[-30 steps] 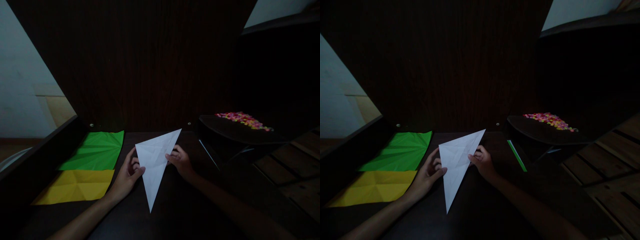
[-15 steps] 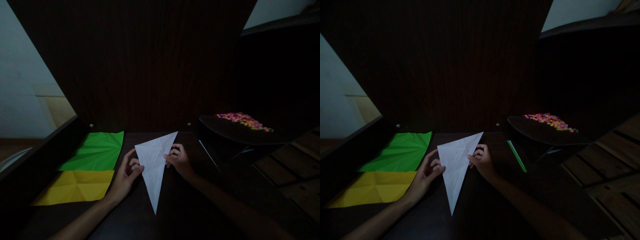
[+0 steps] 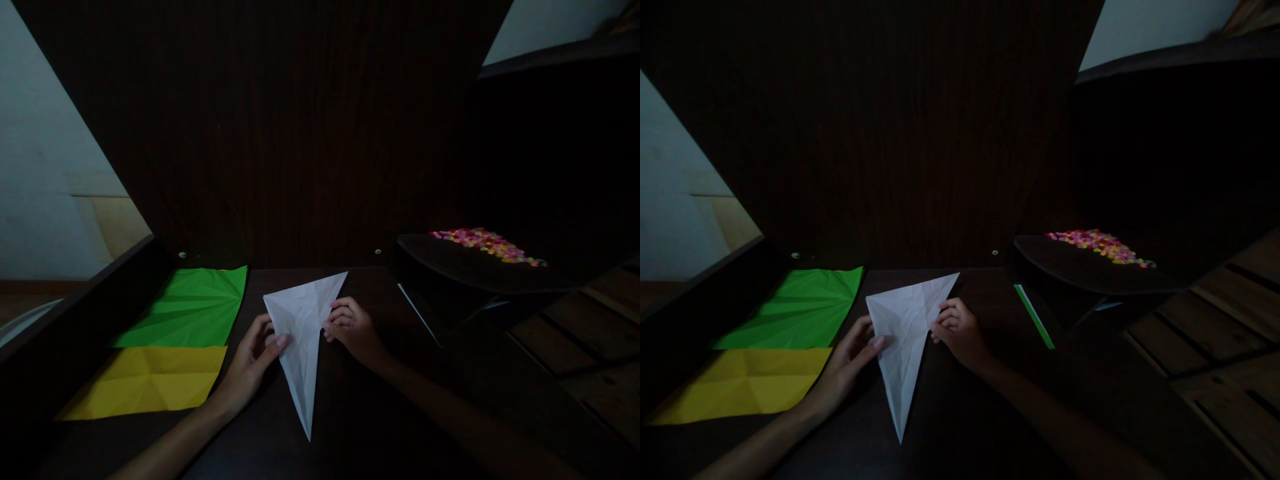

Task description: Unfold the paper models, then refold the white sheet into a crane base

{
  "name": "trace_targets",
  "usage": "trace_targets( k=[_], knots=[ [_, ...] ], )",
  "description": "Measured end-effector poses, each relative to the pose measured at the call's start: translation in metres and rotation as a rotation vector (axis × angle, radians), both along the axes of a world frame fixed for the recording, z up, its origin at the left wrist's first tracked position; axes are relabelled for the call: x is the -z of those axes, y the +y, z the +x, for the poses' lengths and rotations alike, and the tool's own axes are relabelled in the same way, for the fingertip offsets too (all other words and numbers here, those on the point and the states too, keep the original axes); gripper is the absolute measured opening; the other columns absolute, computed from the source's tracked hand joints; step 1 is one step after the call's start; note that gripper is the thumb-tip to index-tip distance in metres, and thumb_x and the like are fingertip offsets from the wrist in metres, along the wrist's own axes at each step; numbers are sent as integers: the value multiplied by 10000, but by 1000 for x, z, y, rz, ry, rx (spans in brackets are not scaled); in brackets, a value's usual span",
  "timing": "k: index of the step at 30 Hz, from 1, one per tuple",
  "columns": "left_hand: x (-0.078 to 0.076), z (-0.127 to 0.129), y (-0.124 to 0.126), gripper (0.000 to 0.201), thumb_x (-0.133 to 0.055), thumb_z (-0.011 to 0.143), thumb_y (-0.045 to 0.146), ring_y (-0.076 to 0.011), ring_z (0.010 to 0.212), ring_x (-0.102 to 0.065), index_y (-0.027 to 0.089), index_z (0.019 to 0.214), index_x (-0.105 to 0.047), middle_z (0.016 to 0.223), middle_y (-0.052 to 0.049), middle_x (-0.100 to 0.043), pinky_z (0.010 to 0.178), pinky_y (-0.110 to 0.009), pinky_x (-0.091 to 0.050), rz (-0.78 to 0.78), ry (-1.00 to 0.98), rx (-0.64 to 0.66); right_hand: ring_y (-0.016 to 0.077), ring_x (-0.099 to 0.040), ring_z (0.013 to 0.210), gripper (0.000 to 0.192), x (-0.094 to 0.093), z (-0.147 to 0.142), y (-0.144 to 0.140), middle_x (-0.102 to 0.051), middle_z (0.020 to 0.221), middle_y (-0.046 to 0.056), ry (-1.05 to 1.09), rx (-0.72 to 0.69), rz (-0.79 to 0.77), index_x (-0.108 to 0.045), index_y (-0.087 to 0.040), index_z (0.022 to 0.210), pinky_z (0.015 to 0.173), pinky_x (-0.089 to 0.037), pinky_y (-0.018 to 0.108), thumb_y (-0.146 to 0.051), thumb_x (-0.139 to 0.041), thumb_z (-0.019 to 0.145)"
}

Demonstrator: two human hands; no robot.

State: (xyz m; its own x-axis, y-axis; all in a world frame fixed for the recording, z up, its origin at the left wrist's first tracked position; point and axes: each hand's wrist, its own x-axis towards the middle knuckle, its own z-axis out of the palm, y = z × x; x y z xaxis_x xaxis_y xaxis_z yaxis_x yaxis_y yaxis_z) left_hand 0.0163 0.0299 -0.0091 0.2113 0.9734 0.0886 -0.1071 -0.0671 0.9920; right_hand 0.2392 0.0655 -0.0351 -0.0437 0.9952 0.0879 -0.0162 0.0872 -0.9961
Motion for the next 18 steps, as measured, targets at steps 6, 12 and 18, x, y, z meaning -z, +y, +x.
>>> trace_targets(
  k=[6,12,18],
  knots=[
    [-1,2,-1,453,-702,836,425,-246,1139,-607,243,1211,-525,1221,-64,-643,940,-321,-499,-12,-18,-24,151,-668,555,335,0,0,-2,-634,751,-20,-36,-53,12,-507,-196,967,498,-546,271,-300,-711,722],
    [1,2,-2,607,-715,788,505,-280,1182,-592,225,1277,-489,1295,-95,-625,983,-374,-488,-21,61,-62,171,-690,664,296,-2,1,-5,-661,830,21,-152,-128,25,-561,-186,1056,573,-554,296,-307,-649,800],
    [14,-1,2,714,-738,734,557,-324,1231,-550,185,1297,-503,1311,-137,-611,1063,-453,-409,36,124,-138,184,-646,789,288,-10,2,-8,-700,906,56,-434,-152,164,-654,-189,1112,730,-508,331,-232,-639,827]
  ],
)
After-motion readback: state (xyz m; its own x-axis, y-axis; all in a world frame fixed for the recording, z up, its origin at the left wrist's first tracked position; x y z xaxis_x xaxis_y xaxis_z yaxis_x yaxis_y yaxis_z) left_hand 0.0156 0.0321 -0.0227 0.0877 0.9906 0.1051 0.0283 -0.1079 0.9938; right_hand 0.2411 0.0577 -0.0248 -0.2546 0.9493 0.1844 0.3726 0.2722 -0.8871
